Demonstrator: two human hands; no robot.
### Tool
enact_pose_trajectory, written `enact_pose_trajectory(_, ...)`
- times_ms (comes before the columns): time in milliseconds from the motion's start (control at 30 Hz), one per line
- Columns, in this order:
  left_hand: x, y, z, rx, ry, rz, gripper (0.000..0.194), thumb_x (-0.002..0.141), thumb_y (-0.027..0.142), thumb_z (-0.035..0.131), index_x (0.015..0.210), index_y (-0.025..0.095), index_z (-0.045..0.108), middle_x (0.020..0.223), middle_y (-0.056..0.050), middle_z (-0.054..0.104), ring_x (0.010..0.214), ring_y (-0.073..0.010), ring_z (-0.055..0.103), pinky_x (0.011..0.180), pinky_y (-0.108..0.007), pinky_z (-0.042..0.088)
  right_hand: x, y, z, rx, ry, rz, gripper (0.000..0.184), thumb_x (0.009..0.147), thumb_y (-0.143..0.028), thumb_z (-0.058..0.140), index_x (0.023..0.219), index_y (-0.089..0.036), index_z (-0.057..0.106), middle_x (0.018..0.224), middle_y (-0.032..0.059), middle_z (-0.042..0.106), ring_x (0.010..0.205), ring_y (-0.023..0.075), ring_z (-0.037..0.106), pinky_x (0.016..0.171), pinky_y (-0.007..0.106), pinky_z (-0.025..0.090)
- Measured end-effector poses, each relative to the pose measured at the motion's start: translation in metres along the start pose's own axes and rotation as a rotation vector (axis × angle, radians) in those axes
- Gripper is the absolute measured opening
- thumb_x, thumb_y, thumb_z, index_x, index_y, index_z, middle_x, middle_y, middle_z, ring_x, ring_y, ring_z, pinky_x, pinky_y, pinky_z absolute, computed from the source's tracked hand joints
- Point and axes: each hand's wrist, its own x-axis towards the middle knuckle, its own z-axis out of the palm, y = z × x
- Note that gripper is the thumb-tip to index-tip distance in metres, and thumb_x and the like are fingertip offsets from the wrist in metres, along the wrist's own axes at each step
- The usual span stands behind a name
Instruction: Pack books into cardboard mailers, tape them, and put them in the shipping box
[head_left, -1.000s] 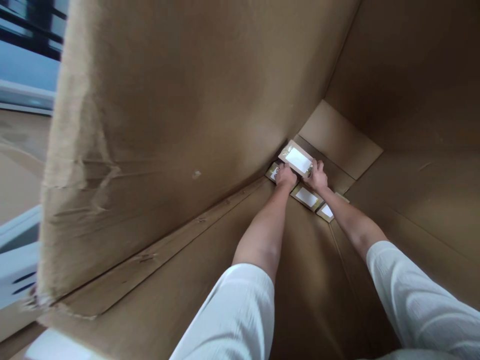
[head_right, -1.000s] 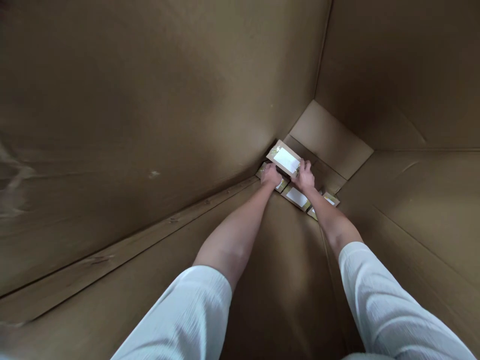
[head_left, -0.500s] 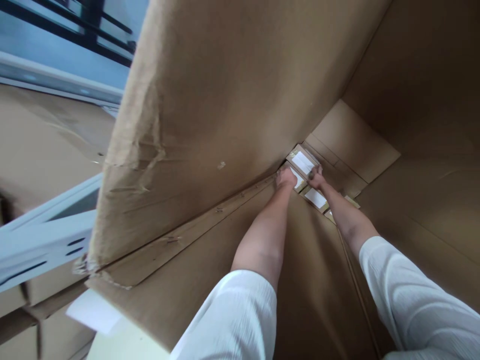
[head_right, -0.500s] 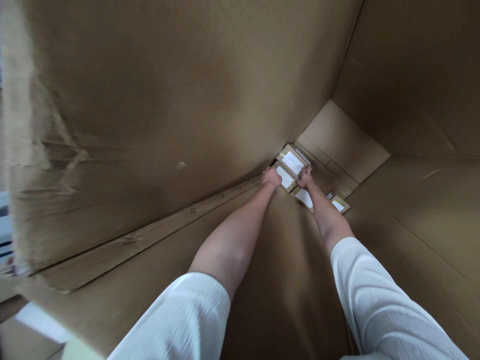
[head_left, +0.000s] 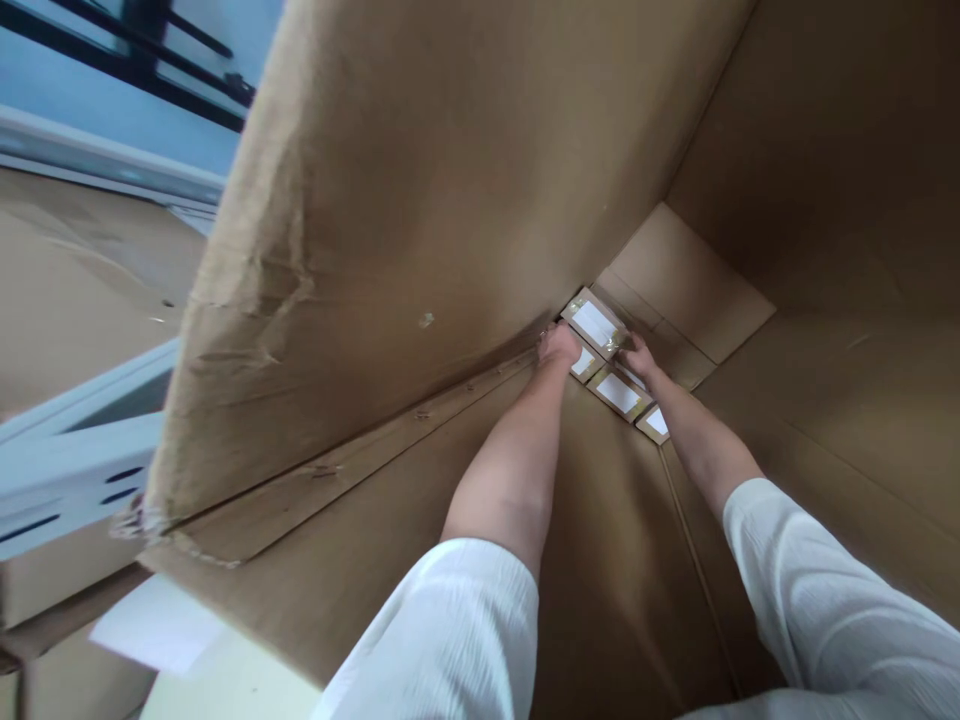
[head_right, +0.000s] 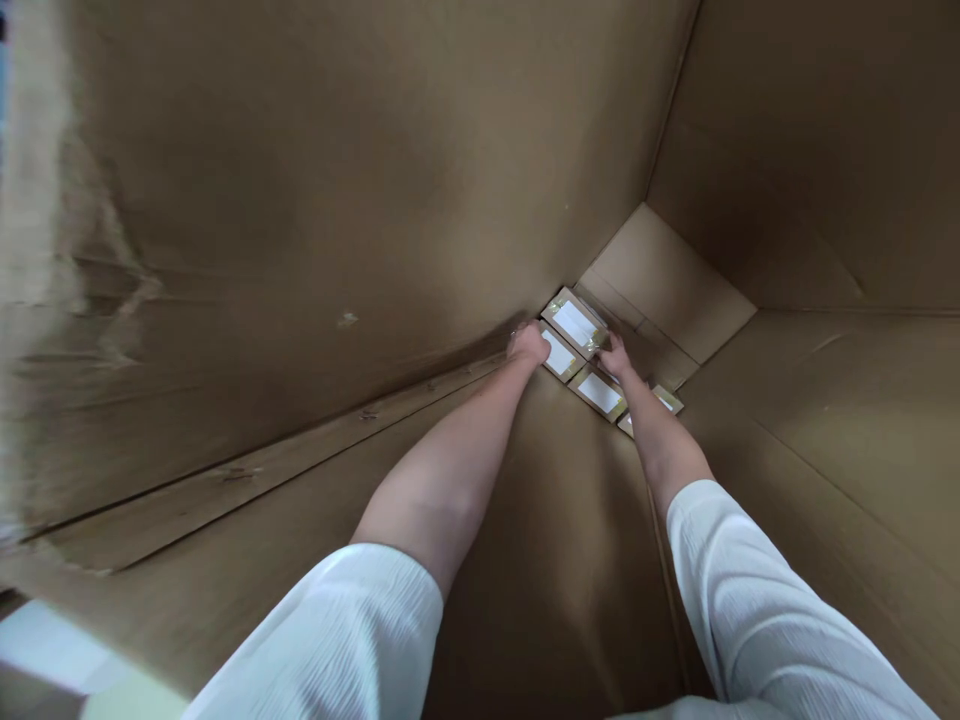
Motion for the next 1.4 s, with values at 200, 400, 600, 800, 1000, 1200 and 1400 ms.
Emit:
enact_pose_trajectory(200, -0.037, 0.033, -0.015, 0.014, -0.002, 0.066, 0.048, 0.095, 0.020, 0.067, 0.142, 0.021, 0.065, 0.149, -0.019, 0.065, 0.135, -0.0326, 0.066, 0.109, -0.042, 0.054, -0.038, -0.021, -0.042, 0.111, 0.026, 0.210, 0.075, 0.083, -0.031, 0.076, 0.155, -0.016, 0.060, 0.170, 0.0173, 0.048, 0.165, 0.0383, 0.033, 0.136, 0.058, 0.026)
enact_pose_trajectory(400, -0.089, 0.056, -0.041, -0.016, 0.005, 0.168, 0.059, 0.090, 0.020, 0.076, 0.147, 0.021, 0.062, 0.151, -0.019, 0.063, 0.139, -0.0344, 0.064, 0.113, -0.044, 0.052, -0.071, -0.048, -0.118, 0.038, 0.056, 0.163, 0.055, 0.088, -0.036, 0.075, 0.140, -0.018, 0.071, 0.158, 0.0163, 0.061, 0.152, 0.0324, 0.053, 0.132, 0.049, 0.037)
enact_pose_trajectory(600, -0.143, 0.062, -0.073, -0.015, 0.002, 0.280, 0.061, 0.087, 0.018, 0.078, 0.145, 0.022, 0.063, 0.150, -0.018, 0.065, 0.140, -0.0344, 0.064, 0.114, -0.042, 0.052, -0.120, -0.091, -0.195, -0.007, 0.093, 0.193, 0.040, 0.090, -0.034, 0.076, 0.127, -0.019, 0.077, 0.145, 0.0151, 0.072, 0.136, 0.0300, 0.067, 0.123, 0.045, 0.046)
enact_pose_trajectory(800, -0.207, 0.061, -0.097, -0.103, 0.060, 0.433, 0.052, 0.094, 0.020, 0.072, 0.145, 0.020, 0.064, 0.148, -0.016, 0.069, 0.140, -0.0302, 0.064, 0.119, -0.037, 0.046, -0.207, -0.143, -0.241, -0.018, 0.121, 0.172, 0.025, 0.093, -0.026, 0.073, 0.114, -0.018, 0.082, 0.121, 0.0126, 0.081, 0.119, 0.0265, 0.075, 0.114, 0.040, 0.053)
enact_pose_trajectory(1000, -0.276, 0.051, -0.108, -0.155, 0.081, 0.595, 0.055, 0.096, 0.021, 0.066, 0.151, 0.019, 0.061, 0.151, -0.017, 0.066, 0.142, -0.0306, 0.063, 0.123, -0.041, 0.045, -0.309, -0.181, -0.258, 0.149, 0.101, 0.206, 0.020, 0.093, -0.026, 0.074, 0.110, -0.018, 0.079, 0.100, 0.0080, 0.082, 0.089, 0.0194, 0.077, 0.084, 0.029, 0.062)
enact_pose_trajectory(1200, -0.343, 0.042, -0.104, -0.210, 0.135, 0.644, 0.052, 0.099, 0.021, 0.064, 0.151, 0.021, 0.061, 0.153, -0.017, 0.065, 0.146, -0.0293, 0.060, 0.126, -0.043, 0.043, -0.375, -0.206, -0.269, 0.227, 0.091, 0.124, 0.022, 0.091, -0.020, 0.072, 0.112, -0.017, 0.077, 0.104, 0.0079, 0.081, 0.085, 0.0161, 0.075, 0.078, 0.025, 0.060)
enact_pose_trajectory(1400, -0.416, 0.024, -0.091, -0.261, 0.245, 0.637, 0.050, 0.101, 0.016, 0.056, 0.150, 0.018, 0.061, 0.151, -0.015, 0.067, 0.144, -0.0270, 0.061, 0.125, -0.040, 0.044, -0.420, -0.233, -0.275, 0.259, 0.026, -0.004, 0.022, 0.094, -0.023, 0.071, 0.114, -0.017, 0.075, 0.112, 0.0107, 0.081, 0.088, 0.0156, 0.075, 0.085, 0.027, 0.060)
